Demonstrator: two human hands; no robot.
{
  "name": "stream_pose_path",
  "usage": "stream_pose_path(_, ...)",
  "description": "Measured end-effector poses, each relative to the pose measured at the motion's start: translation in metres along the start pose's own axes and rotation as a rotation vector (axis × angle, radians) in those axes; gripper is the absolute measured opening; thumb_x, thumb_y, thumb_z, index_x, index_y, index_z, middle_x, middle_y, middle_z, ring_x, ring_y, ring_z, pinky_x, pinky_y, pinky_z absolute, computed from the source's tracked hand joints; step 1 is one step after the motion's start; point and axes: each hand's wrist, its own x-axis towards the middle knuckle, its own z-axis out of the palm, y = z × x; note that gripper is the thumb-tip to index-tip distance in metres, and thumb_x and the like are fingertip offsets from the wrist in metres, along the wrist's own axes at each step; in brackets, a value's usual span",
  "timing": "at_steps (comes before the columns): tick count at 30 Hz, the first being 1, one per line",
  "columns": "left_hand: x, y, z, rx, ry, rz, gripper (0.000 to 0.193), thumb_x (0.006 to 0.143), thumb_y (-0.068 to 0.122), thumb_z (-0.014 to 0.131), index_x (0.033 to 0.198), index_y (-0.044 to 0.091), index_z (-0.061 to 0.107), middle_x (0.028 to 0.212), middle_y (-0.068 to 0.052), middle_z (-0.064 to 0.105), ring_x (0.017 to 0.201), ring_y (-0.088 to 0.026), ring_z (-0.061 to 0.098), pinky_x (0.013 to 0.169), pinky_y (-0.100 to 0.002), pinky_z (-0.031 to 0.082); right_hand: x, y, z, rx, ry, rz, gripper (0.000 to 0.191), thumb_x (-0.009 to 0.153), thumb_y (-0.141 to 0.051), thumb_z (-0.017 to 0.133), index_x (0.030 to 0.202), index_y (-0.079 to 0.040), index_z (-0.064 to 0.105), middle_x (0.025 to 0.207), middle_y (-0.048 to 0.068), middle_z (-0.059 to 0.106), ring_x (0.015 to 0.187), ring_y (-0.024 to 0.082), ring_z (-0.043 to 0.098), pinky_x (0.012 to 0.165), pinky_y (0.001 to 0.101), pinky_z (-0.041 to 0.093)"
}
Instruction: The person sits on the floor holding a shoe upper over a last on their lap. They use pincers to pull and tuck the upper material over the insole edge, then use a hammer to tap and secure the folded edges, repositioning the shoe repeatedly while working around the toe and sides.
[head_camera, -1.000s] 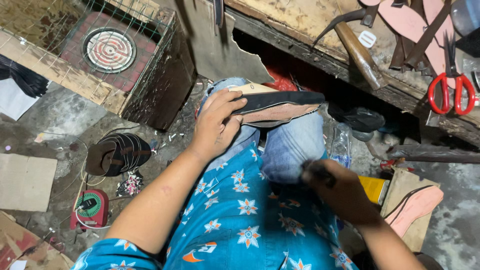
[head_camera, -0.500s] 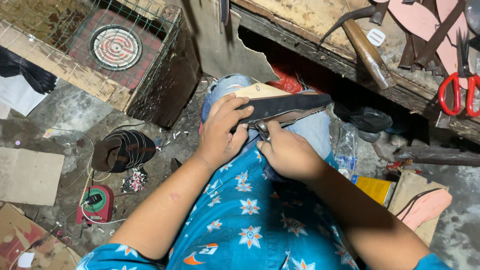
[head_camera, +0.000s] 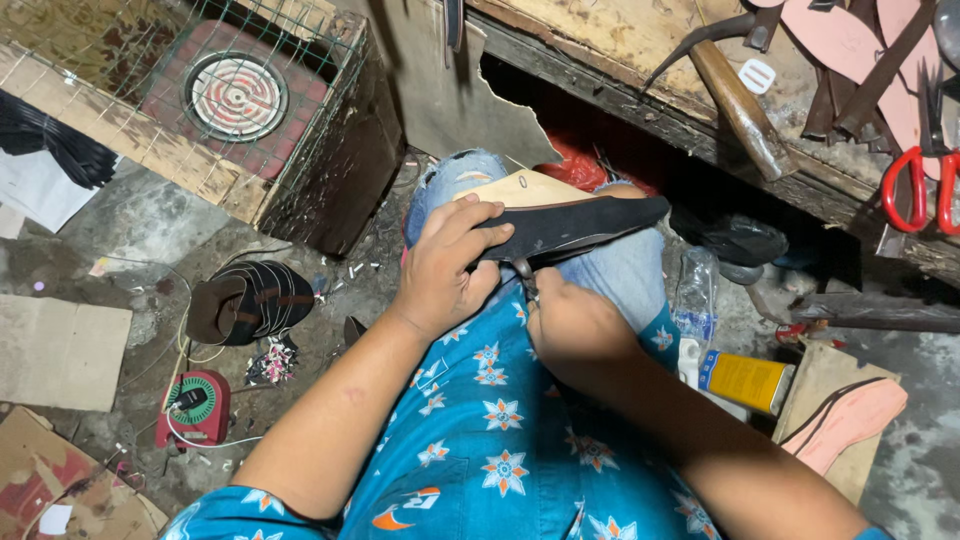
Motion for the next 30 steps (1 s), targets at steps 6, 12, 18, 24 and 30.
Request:
stream_pose_path(6, 0.002, 0.0, -0.005, -0.011, -0.04, -0.047, 0.045, 0.079, 0.003, 0.067, 0.124, 0.002, 0.065, 0.139, -0.016, 0.062, 0.137, -0.042, 0.053, 0.118, -0.048, 0.043, 0.024, 0.008, 0.016, -0.045, -0.05, 0.039, 0.023, 0.092, -0.016, 0.055, 0.099, 0.005, 0.053, 0.08, 0.026, 0.068, 0.078, 0.045, 0.068, 0.073, 0.0538, 0.053)
stream_pose_path(12, 0.018, -0.004, -0.008, 0.038, -0.18, -0.115, 0.053, 0.085, 0.019, 0.069, 0.134, 0.001, 0.06, 0.143, -0.021, 0.057, 0.137, -0.044, 0.047, 0.114, -0.049, 0.04, 0.038, 0.015, 0.018, -0.137, -0.1, 0.06, 0.023, 0.091, -0.016, 0.057, 0.099, 0.006, 0.054, 0.081, 0.028, 0.068, 0.08, 0.046, 0.069, 0.076, 0.053, 0.054)
stream_pose_path(18, 0.033, -0.005, 0.002, 0.09, -0.23, -0.148, 0.043, 0.095, 0.024, 0.066, 0.137, 0.014, 0.065, 0.145, -0.017, 0.059, 0.134, -0.042, 0.049, 0.112, -0.048, 0.043, 0.036, 0.021, 0.012, -0.259, -0.09, 0.057, 0.029, 0.089, -0.019, 0.06, 0.104, 0.006, 0.055, 0.084, 0.024, 0.071, 0.08, 0.043, 0.07, 0.072, 0.0537, 0.054)
stream_pose_path(24, 0.032, 0.006, 0.004, 0.219, -0.216, -0.091, 0.045, 0.094, 0.022, 0.067, 0.138, 0.015, 0.063, 0.141, -0.018, 0.055, 0.127, -0.043, 0.05, 0.105, -0.049, 0.047, 0.025, 0.03, -0.007, -0.547, 0.163, 0.023, 0.016, 0.089, -0.013, 0.053, 0.098, -0.001, 0.059, 0.089, 0.02, 0.072, 0.082, 0.037, 0.073, 0.07, 0.0513, 0.055)
stream_pose_path(30, 0.025, 0.015, 0.006, 0.32, -0.218, -0.069, 0.049, 0.092, 0.024, 0.068, 0.14, 0.016, 0.061, 0.14, -0.021, 0.054, 0.128, -0.044, 0.049, 0.103, -0.049, 0.048, 0.012, 0.024, -0.022, -0.32, 0.015, 0.145, 0.027, 0.092, -0.021, 0.056, 0.103, 0.004, 0.055, 0.086, 0.026, 0.07, 0.079, 0.043, 0.07, 0.074, 0.0512, 0.055)
